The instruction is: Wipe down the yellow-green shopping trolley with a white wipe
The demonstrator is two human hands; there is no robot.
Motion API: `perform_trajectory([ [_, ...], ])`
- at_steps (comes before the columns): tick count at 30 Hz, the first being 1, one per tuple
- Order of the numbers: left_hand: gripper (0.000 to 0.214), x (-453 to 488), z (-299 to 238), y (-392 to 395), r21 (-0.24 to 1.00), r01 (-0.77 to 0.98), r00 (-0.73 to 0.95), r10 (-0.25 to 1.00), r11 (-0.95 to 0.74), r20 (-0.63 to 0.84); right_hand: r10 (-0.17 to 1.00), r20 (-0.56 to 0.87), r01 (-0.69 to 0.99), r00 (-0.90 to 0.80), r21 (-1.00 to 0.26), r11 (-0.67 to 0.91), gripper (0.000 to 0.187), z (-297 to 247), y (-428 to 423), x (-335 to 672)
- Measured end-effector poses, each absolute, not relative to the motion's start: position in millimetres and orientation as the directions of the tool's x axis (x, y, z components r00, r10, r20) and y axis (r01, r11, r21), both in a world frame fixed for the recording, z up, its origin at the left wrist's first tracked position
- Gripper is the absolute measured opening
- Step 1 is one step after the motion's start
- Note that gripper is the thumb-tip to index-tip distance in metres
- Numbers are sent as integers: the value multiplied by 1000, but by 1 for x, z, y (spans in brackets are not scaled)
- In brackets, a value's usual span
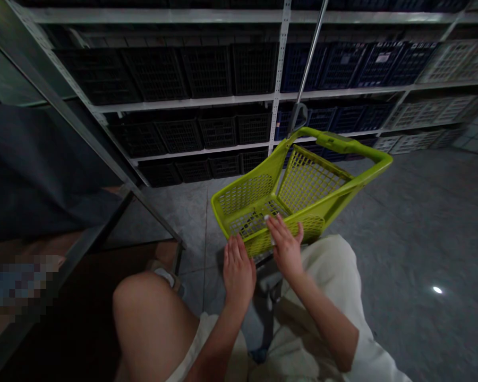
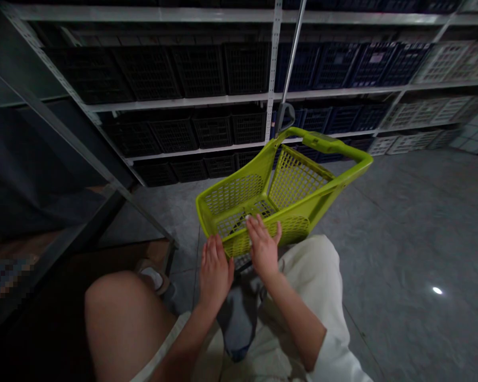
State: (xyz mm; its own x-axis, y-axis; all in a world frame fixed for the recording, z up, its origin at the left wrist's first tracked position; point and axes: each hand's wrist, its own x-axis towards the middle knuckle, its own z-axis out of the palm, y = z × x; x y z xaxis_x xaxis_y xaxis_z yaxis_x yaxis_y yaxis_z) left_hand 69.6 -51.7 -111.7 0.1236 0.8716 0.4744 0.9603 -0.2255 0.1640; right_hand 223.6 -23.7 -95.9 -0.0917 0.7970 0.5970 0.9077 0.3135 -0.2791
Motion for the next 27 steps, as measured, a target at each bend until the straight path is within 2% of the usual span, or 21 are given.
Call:
perform_trajectory([
  [4,72,71,-120,-54,132,960,157,862,-248,482,782,563,847,-265,-251,468,65,-102,-39,171],
  [7,70,71,-117,-56,128,959,164,865,-252,474,760,529,828,-377,-174,533,66,-96,-35,197],
  [10,70,73,-112,-58,140,959,156,871,-246,466,794,528,887,-302,-150,437,76,-87,-23,253],
  [13,74,78,-111,-60,152,954,158,867,-256,472,816,573,946,-75,-217,239,80,-84,-16,282],
  [15,75,81,-113,-60,162,952,155,864,-261,479,801,598,946,10,-266,186,81,-88,-21,271],
  [17,75,84,-116,-60,161,952,155,864,-260,479,800,600,927,-31,-282,247,80,-93,-31,242],
  [22,71,81,-118,-59,126,954,183,864,-271,469,771,532,836,-350,-195,514,73,-97,-47,200],
  [25,72,78,-115,-60,151,950,177,869,-274,462,777,518,860,-359,-139,490,76,-89,-33,238],
  [27,74,78,-113,-61,166,945,177,868,-281,463,809,541,921,-229,-149,360,79,-86,-22,272],
])
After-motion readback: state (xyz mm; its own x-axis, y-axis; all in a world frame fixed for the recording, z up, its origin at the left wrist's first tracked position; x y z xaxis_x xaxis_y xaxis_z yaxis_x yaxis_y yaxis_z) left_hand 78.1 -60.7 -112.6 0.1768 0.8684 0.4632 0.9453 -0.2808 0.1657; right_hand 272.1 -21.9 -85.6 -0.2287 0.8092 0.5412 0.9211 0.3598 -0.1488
